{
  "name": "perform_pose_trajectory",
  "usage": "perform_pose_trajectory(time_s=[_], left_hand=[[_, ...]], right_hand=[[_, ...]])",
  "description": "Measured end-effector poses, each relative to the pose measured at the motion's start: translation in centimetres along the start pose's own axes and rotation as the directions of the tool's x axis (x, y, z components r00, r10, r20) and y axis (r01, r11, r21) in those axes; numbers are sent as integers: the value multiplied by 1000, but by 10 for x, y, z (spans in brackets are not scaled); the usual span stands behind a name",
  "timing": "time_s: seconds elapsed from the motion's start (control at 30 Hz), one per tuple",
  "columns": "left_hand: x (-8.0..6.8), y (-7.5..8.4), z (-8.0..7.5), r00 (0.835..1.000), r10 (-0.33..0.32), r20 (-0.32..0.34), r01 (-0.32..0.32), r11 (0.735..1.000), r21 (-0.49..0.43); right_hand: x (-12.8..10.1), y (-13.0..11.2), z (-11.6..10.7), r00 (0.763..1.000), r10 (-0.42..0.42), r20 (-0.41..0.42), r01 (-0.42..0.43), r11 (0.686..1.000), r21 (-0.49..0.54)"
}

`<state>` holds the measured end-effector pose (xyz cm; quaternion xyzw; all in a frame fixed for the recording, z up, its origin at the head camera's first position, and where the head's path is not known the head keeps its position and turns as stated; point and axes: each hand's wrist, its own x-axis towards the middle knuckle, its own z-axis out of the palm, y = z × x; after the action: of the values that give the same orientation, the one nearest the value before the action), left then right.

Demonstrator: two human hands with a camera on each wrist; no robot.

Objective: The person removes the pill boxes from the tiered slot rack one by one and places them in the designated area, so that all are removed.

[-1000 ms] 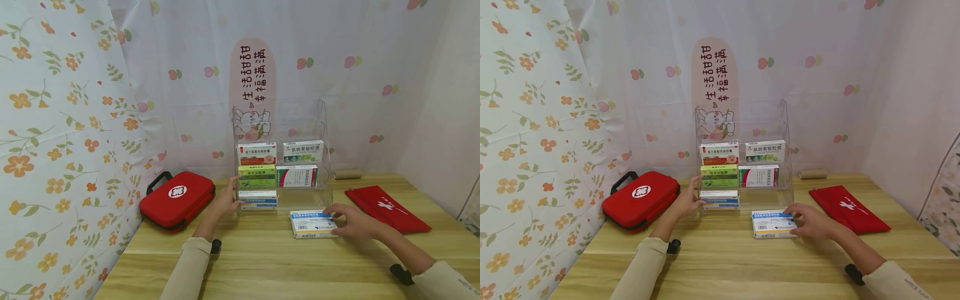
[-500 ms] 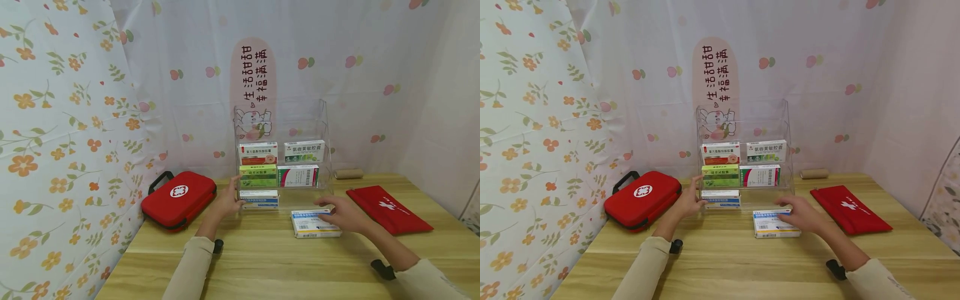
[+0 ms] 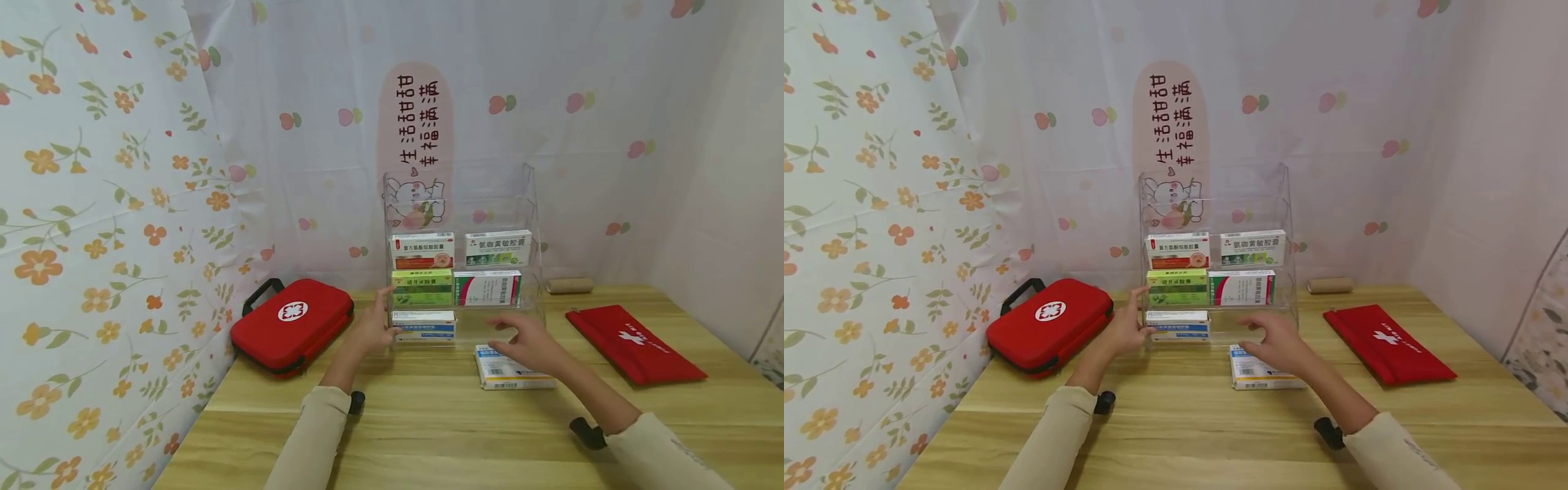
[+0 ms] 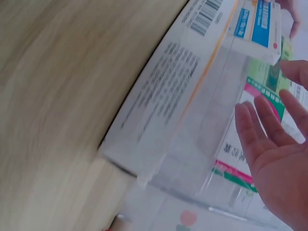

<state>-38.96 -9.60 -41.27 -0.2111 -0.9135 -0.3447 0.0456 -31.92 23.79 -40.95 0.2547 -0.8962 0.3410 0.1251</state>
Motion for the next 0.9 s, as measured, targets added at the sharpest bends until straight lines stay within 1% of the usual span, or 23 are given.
perform_pose_trajectory(time_s=[0.27, 0.43, 0.5, 0.6, 0.73, 0.9], left_hand=[[1, 4, 2, 999, -24, 31, 24, 1000, 2], [-1, 2, 0, 999, -47, 19, 47, 999, -12], [-1, 1, 0, 999, -46, 13, 46, 999, -4], [-1, 0, -1, 999, -31, 13, 31, 999, 9], [1, 0, 0, 1000, -20, 20, 20, 1000, 4], [1, 0, 0, 999, -28, 24, 28, 999, 25]], right_hand=[[6, -5, 13, 996, 12, -86, -13, 1000, -11], [17, -15, 22, 995, 2, -96, 1, 1000, 31], [21, -18, 25, 995, 7, -95, -3, 999, 42], [26, -22, 28, 993, 7, -118, -3, 999, 37], [31, -27, 35, 987, -26, -156, 28, 1000, 10], [39, -32, 45, 987, -44, -154, 44, 999, -5]])
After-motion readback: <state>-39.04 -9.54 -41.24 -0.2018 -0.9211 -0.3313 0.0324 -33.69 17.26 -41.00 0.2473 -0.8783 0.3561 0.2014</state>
